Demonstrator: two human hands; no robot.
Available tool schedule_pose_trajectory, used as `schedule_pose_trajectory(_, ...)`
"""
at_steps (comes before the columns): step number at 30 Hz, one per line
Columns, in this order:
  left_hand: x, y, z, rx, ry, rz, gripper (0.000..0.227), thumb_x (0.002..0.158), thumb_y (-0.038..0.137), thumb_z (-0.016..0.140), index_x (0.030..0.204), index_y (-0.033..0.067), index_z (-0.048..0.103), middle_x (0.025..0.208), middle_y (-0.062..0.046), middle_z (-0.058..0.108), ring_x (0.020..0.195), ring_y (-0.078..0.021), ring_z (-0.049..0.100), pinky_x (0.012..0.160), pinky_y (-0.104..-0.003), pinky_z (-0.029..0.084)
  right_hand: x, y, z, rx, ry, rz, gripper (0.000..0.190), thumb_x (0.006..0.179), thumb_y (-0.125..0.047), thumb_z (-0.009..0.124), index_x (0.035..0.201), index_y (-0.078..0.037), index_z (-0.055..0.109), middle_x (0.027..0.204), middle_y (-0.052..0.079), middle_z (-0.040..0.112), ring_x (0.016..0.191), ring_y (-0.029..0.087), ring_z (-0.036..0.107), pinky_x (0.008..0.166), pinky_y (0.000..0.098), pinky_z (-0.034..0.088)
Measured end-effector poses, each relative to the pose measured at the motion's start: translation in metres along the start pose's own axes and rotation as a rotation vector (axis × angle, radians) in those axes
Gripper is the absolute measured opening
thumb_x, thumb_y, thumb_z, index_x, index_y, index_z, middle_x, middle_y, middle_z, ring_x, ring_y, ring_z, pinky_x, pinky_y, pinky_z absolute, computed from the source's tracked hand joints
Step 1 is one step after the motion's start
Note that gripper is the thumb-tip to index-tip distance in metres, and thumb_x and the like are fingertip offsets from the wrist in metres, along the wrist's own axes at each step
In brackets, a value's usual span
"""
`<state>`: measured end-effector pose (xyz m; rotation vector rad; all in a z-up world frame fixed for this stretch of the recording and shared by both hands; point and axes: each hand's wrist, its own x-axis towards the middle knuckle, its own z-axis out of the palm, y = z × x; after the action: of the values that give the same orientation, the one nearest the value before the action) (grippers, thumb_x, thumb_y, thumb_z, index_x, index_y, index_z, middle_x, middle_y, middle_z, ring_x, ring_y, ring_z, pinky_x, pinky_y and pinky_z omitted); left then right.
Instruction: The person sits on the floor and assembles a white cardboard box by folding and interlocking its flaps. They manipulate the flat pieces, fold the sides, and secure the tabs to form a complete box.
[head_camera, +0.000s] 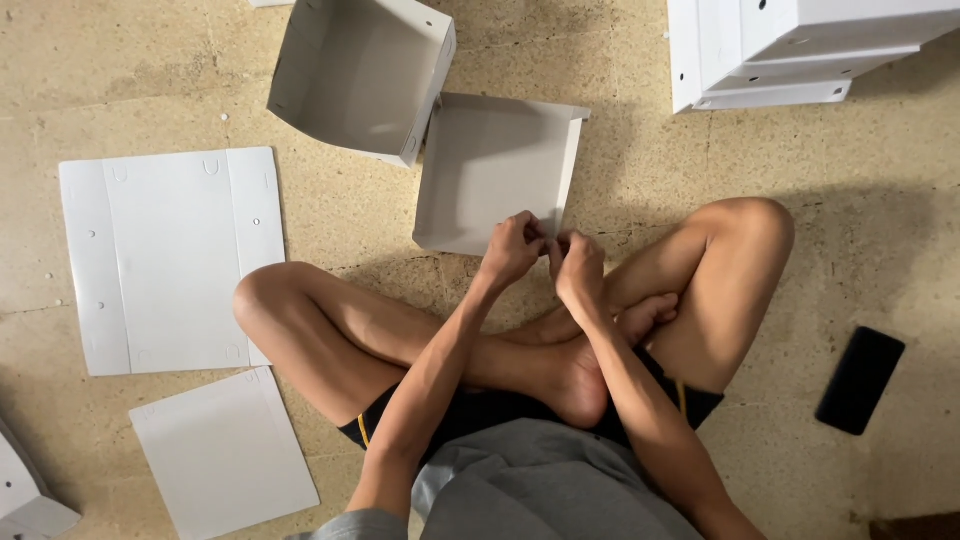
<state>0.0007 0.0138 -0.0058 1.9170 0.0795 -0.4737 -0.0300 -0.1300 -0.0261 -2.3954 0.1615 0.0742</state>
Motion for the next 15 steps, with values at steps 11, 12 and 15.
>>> schedule_pose_trajectory(11,0.005,-0.017,0.004,-0.097,0.073,0.081,0.016,0.087,0.001,0.063,0.101,-0.0076,0.063,0.084,-0.024,0.07,0.077,-0.0363,0.073,0.068,-0.043,0.06,0.016,-0.043,-0.007,-0.18,-0.177,0.353,0.028,0.088,-0.021,0.067,0.069,-0.001,0.068,0.064,0.025,0.065,0.07,0.045,0.071,0.06,0.0521,0.058)
schedule_pose_trajectory(12,0.006,-0.018,0.004,-0.116,0.084,0.073,0.019,0.087,0.0,0.063,0.103,-0.0091,0.063,0.085,-0.026,0.07,0.078,-0.0372,0.073,0.068,-0.044,0.06,0.017,-0.047,-0.006,-0.21,-0.183,0.354,0.03,0.089,-0.021,0.066,0.069,0.001,0.067,0.064,0.027,0.065,0.071,0.046,0.071,0.061,0.0536,0.058)
schedule_pose_trajectory(15,0.004,-0.02,0.003,-0.11,0.095,0.077,0.02,0.09,0.004,0.061,0.105,-0.0088,0.062,0.089,-0.027,0.069,0.084,-0.0415,0.072,0.07,-0.048,0.059,0.016,-0.033,0.003,-0.253,-0.148,0.331,0.033,0.089,-0.013,0.063,0.061,0.003,0.063,0.062,0.026,0.062,0.069,0.049,0.07,0.064,0.0539,0.058)
